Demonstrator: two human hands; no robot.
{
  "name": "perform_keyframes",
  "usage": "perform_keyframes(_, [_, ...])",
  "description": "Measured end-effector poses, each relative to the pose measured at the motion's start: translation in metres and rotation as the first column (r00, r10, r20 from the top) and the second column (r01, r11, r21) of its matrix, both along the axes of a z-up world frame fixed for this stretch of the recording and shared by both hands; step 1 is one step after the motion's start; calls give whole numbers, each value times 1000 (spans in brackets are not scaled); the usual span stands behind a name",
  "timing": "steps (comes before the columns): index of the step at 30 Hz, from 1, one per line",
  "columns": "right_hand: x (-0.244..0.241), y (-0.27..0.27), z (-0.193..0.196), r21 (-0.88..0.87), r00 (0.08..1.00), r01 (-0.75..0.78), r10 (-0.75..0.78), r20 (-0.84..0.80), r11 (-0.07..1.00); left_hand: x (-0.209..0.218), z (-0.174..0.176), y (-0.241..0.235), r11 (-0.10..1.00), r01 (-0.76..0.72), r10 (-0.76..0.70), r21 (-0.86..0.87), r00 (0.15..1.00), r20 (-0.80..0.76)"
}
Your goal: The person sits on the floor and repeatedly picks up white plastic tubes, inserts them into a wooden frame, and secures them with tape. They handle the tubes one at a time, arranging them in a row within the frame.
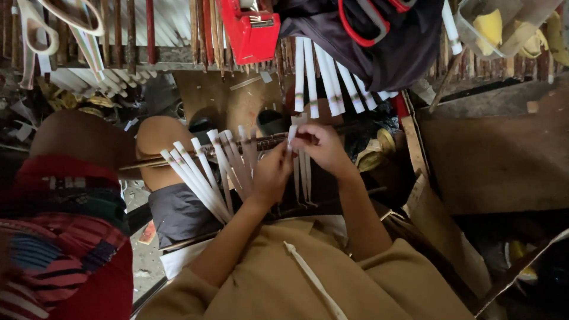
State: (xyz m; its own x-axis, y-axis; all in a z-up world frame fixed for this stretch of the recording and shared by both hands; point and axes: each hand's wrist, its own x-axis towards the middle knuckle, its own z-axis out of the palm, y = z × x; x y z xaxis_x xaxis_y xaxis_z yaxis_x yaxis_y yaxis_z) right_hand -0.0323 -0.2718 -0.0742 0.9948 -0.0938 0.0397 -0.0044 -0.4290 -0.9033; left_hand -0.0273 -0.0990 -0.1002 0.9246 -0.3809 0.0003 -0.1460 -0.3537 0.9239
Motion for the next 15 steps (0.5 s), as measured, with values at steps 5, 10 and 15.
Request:
perform_keyframes(5, [2, 14, 23, 60, 996, -34, 40, -86, 998, 13, 18, 20, 971, -163, 83, -178, 919, -386])
perform_keyframes(10, [1, 21, 41, 39, 991, -89, 93, -97, 995, 24, 0, 33, 878, -101, -136, -467, 885, -446])
perform_keyframes(15, [-1, 22, 39, 71, 993, -65, 72, -98, 995, 26, -5, 44, 821, -94, -214, -563, 864, -456])
